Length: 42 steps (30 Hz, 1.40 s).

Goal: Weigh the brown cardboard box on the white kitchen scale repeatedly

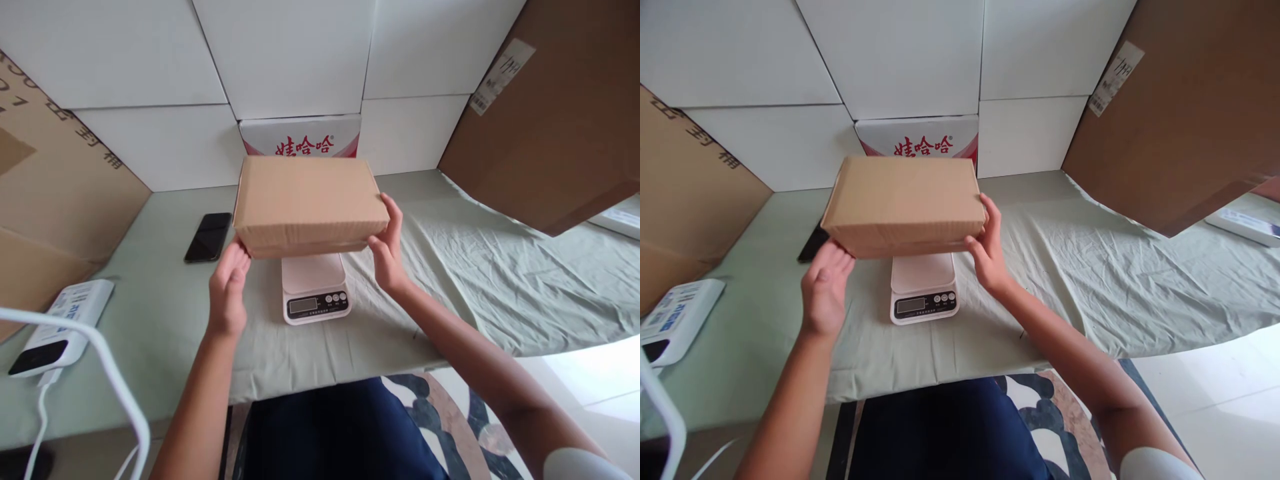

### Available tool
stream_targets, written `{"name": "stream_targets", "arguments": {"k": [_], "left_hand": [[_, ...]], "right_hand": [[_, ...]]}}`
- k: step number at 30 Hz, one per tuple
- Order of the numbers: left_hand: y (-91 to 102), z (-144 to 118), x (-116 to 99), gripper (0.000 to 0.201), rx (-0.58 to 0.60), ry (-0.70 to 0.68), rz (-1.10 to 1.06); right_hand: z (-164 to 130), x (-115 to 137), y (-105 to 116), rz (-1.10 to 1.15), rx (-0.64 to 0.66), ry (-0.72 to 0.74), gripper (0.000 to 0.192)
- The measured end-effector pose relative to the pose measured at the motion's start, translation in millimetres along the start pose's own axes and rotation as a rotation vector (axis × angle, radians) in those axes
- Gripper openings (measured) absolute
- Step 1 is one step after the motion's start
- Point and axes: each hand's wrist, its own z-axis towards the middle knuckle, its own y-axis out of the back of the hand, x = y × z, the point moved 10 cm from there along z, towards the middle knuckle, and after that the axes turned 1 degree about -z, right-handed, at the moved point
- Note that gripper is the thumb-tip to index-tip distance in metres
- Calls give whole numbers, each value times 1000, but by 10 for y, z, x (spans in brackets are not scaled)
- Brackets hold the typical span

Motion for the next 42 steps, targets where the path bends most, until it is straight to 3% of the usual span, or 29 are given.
{"name": "stream_targets", "arguments": {"k": [2,6,9,13,23,42], "left_hand": [[-88,317,63,64,-1,10,-34],[-177,757,572,67,-75,119,-81],[-142,808,956,68,-122,170,-47],[-53,746,1187,69,-162,219,-60],[-182,779,1196,69,-82,232,-57],[-20,806,1266,81,-152,286,-45]], "right_hand": [[256,-60,-55,-31,-8,24,74],[615,-468,-235,13,-33,36,72],[648,-865,-362,41,-53,-25,76],[564,-1151,-513,68,22,-96,80],[555,-1172,-455,30,1,-167,84],[543,-1158,-437,-4,-11,-141,84]]}}
